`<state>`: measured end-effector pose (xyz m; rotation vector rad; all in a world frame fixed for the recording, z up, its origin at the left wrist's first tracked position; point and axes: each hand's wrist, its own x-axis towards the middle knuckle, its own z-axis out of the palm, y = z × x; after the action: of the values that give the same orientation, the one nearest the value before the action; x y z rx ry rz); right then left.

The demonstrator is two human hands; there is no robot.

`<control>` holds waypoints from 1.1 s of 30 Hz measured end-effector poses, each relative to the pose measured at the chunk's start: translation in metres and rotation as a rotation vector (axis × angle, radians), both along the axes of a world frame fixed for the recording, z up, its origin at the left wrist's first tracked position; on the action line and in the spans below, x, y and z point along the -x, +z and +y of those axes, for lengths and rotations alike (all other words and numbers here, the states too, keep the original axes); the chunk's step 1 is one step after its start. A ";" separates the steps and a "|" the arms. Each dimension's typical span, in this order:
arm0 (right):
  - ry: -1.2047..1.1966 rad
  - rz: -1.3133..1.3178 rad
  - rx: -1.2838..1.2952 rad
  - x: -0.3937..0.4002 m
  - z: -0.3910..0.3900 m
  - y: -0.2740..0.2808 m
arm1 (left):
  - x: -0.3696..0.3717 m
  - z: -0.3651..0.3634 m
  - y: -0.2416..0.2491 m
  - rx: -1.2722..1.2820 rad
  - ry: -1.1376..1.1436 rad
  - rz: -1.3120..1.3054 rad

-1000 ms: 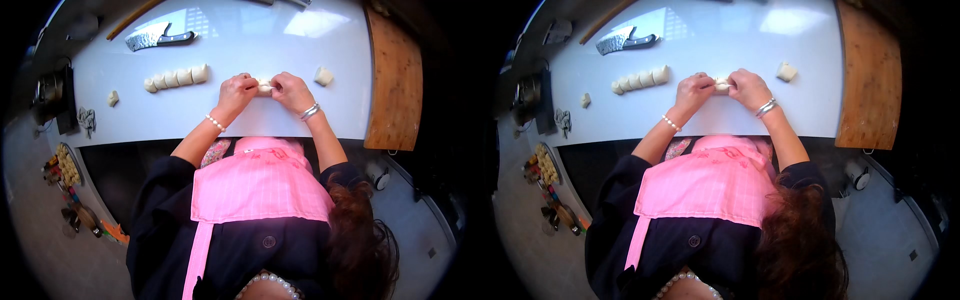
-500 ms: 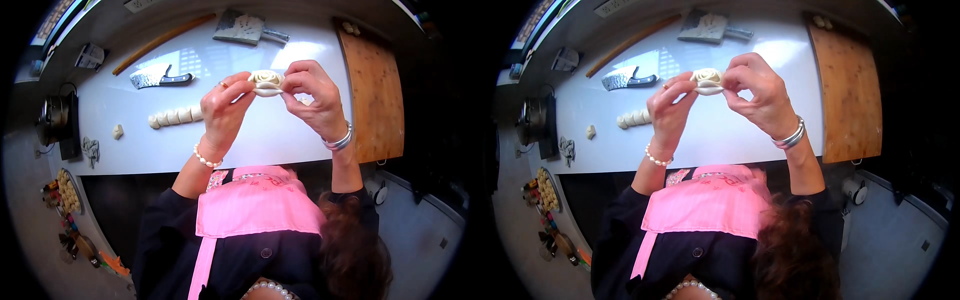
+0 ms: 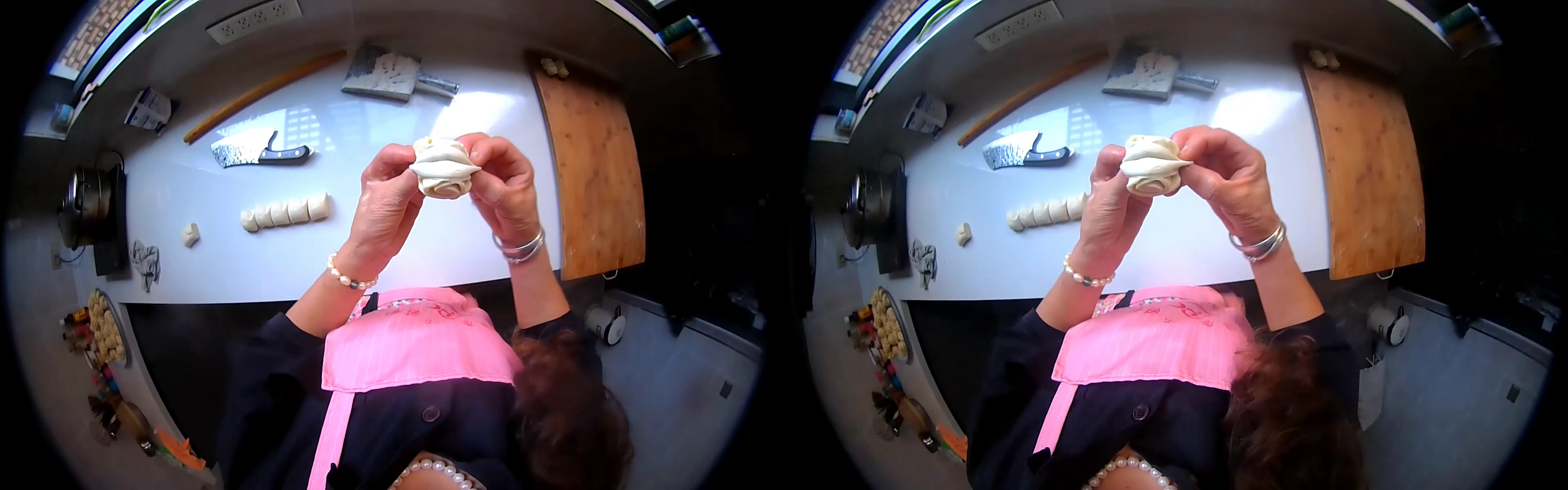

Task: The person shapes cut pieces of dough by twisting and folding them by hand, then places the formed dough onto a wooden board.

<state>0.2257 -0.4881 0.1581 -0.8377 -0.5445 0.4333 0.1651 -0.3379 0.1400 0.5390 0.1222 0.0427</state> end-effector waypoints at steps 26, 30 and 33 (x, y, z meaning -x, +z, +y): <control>-0.132 -0.107 0.169 -0.019 -0.023 -0.033 | -0.023 -0.029 -0.014 -0.336 -0.085 -0.008; -0.113 -0.121 0.285 -0.033 -0.050 -0.027 | -0.042 -0.049 -0.014 -0.278 -0.107 0.238; -0.052 0.025 0.420 -0.048 -0.083 -0.012 | -0.057 -0.068 -0.027 -0.283 -0.052 0.303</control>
<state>0.2738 -0.5715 0.1458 -1.2445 -0.4125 0.5190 0.2223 -0.4061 0.1135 0.8293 0.4019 -0.0745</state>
